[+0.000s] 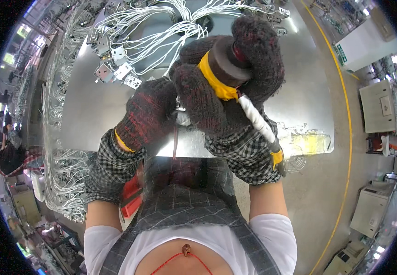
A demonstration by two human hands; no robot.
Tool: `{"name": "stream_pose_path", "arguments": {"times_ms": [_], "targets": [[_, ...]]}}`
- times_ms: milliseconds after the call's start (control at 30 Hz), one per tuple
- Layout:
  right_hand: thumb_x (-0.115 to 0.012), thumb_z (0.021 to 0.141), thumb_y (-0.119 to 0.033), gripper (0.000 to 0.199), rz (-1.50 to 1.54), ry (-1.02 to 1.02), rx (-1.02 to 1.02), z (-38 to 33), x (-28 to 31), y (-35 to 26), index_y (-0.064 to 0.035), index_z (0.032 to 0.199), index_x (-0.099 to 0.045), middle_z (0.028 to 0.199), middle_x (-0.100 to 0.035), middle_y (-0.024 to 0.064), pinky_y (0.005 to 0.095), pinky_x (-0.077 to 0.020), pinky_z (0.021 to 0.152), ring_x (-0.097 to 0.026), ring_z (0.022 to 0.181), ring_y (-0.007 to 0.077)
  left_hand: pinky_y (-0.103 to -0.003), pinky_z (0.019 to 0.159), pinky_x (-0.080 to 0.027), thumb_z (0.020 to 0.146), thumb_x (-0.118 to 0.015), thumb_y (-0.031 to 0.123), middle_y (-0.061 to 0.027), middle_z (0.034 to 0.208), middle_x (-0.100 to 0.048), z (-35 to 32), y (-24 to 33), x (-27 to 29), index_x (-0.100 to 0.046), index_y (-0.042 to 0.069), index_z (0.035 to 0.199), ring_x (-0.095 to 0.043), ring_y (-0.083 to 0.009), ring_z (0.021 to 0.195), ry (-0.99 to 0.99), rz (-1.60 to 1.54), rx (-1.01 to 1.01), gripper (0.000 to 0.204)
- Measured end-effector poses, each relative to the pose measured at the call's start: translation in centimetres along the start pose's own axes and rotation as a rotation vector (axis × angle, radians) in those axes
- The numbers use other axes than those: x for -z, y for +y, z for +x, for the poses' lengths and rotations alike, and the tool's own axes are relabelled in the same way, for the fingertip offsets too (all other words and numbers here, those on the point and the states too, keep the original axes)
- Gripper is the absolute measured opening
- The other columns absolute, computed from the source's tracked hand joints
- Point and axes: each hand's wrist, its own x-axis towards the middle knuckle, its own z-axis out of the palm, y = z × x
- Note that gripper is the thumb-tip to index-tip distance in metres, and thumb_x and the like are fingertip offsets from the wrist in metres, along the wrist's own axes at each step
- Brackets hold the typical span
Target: Assembling and securing components of a large wiring harness on a production table.
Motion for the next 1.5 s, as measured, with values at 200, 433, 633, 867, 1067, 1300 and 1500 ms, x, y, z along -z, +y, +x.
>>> {"name": "stream_pose_path", "arguments": {"times_ms": [200,433,633,867,1067,1300,1500], "targets": [[-0.075,0.095,-0.001,0.082,-0.107,-0.084,0.09,0.3,0.1,0.5,-0.024,0.16,-0.03,0.107,-0.072,0.0194,0.0495,-0.0676,0.075,-0.075,0.084,0.0281,-0.05,0.107,-0.046,0.079,-0.083,0.048,-0.0168,0.135,-0.065,-0.2,-2.1,3.2,-0.06,0.012,0.143,-0.06,-0.0376,0.124,0.092,0.194,-0.006,0.077],[-0.071,0.099,-0.006,0.071,-0.214,-0.064,0.138,-0.2,0.1,1.1,-0.0185,0.158,-0.034,0.113,-0.07,0.0186,0.0482,-0.0628,0.081,-0.073,0.089,0.0273,-0.048,0.101,-0.052,0.079,-0.083,0.032,-0.0094,0.119,-0.075,0.8,-5.9,3.1,-0.07,0.016,0.132,-0.068,-0.0323,0.115,-0.254,0.158,-0.047,0.057],[-0.065,0.104,-0.016,0.055,-0.758,-0.169,0.062,-3.1,-2.1,-2.9,-0.0094,0.153,-0.04,0.127,-0.066,0.015,0.048,-0.0537,0.097,-0.068,0.101,0.0262,-0.053,0.087,-0.056,0.084,-0.073,0.044,-0.0175,0.105,-0.077,2.2,-8.2,3.7,-0.074,0.013,0.125,-0.074,-0.0391,0.098,-0.291,0.084,-0.188,0.052],[-0.065,0.104,-0.019,0.06,-0.875,-0.045,0.754,0.7,0.1,1.0,-0.0048,0.153,-0.033,0.1,-0.071,0.0166,0.0488,-0.055,0.099,-0.072,0.083,0.0264,-0.051,0.076,-0.059,0.076,-0.078,0.031,-0.014,0.088,-0.076,0.5,-4.3,1.7,-0.077,0.009,0.094,-0.076,-0.0349,0.083,-0.215,0.225,-0.257,0.029],[-0.069,0.098,-0.014,0.073,-0.061,0.168,0.19,-0.2,-0.4,3.5,-0.0041,0.157,-0.026,0.102,-0.069,0.0222,0.0352,-0.0626,0.072,-0.072,0.076,0.0283,-0.051,0.084,-0.06,0.078,-0.079,0.033,-0.0157,0.095,-0.077,-0.3,-4.6,0.9,-0.077,0.006,0.099,-0.076,-0.0372,0.092,-0.145,0.151,-0.191,0.034],[-0.043,0.112,-0.054,0.057,-0.606,0.032,0.577,0.4,-0.6,3.0,-0.0005,0.125,-0.058,0.081,-0.074,0.0069,0.0531,-0.042,0.111,-0.073,0.078,0.0212,-0.056,0.095,-0.057,0.074,-0.087,0.052,-0.0171,0.105,-0.077,-0.1,-4.5,0.8,-0.078,0.009,0.112,-0.074,-0.04,0.105,-0.254,0.074,-0.087,0.058],[-0.047,0.112,-0.051,0.051,-0.581,0.056,0.528,0.4,-0.4,3.7,-0.0029,0.126,-0.057,0.088,-0.074,0.0071,0.0538,-0.0417,0.112,-0.072,0.08,0.0212,-0.055,0.087,-0.062,0.082,-0.08,0.033,-0.0116,0.113,-0.072,0.4,-6.9,-1.4,-0.077,0.019,0.116,-0.073,-0.0359,0.098,-0.153,0.119,-0.107,0.036]]}}
